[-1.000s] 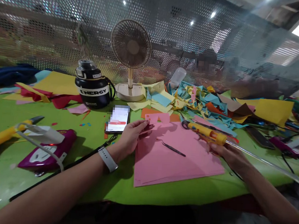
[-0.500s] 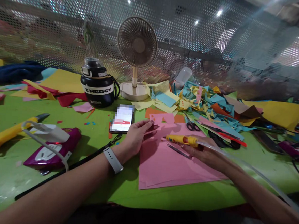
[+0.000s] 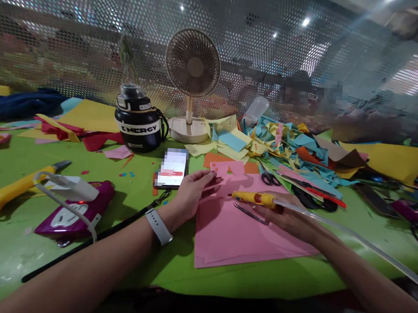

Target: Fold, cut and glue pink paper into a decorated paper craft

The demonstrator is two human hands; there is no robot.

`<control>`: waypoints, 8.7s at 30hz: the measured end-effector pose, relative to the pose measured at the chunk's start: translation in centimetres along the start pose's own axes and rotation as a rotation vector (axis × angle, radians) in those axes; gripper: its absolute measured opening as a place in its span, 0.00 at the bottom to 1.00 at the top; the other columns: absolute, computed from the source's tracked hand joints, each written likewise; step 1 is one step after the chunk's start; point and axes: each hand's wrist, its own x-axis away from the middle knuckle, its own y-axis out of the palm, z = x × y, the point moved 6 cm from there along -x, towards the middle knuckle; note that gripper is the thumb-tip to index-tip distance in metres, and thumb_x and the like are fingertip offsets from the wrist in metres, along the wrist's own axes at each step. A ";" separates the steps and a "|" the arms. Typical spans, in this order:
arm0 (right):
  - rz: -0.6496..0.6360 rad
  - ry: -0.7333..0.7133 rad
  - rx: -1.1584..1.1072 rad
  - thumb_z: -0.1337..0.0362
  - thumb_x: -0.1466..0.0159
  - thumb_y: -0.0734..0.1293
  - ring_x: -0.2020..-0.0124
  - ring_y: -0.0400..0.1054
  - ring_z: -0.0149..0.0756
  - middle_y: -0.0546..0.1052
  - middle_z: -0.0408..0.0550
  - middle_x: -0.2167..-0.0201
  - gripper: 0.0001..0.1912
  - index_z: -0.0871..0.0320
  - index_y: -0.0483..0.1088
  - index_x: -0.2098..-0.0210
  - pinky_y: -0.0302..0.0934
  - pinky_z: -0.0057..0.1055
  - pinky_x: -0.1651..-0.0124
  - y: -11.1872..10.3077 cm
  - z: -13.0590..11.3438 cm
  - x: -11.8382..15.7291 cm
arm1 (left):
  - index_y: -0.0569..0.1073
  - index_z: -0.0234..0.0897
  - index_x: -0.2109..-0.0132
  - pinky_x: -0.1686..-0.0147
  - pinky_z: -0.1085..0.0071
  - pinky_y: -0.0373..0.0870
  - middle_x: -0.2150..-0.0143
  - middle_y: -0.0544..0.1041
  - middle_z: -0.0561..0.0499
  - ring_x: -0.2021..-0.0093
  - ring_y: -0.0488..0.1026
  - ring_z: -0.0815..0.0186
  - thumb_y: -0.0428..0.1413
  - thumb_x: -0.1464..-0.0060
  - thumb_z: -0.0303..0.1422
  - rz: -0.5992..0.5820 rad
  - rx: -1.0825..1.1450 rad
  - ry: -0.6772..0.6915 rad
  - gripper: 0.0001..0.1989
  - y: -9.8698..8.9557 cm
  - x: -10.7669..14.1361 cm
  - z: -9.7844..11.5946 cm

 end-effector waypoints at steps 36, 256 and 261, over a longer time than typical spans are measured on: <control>0.175 -0.144 0.117 0.51 0.37 0.64 0.78 0.68 0.32 0.76 0.43 0.76 0.17 0.54 0.75 0.57 0.61 0.26 0.77 -1.3 -1.7 -0.4 | 0.75 0.34 0.66 0.72 0.77 0.70 0.67 0.80 0.48 0.65 0.78 0.66 0.61 0.49 0.29 -0.203 -0.159 -0.039 0.03 1.4 0.6 -0.7; 0.079 0.155 -0.823 0.44 0.51 0.70 0.79 0.66 0.29 0.70 0.40 0.83 0.23 0.59 0.66 0.77 0.62 0.28 0.72 3.3 1.9 -4.0 | 0.77 0.37 0.67 0.66 0.74 0.68 0.65 0.80 0.49 0.65 0.76 0.66 0.69 0.66 0.35 -0.335 -0.450 -0.037 0.15 5.2 1.7 0.1; 0.075 0.151 -0.795 0.45 0.48 0.69 0.78 0.66 0.28 0.72 0.41 0.82 0.22 0.59 0.67 0.76 0.62 0.27 0.71 3.5 2.7 -4.0 | 0.78 0.37 0.63 0.71 0.75 0.64 0.71 0.79 0.51 0.68 0.75 0.67 0.68 0.63 0.40 -0.229 -0.527 0.074 0.18 5.1 1.3 -0.5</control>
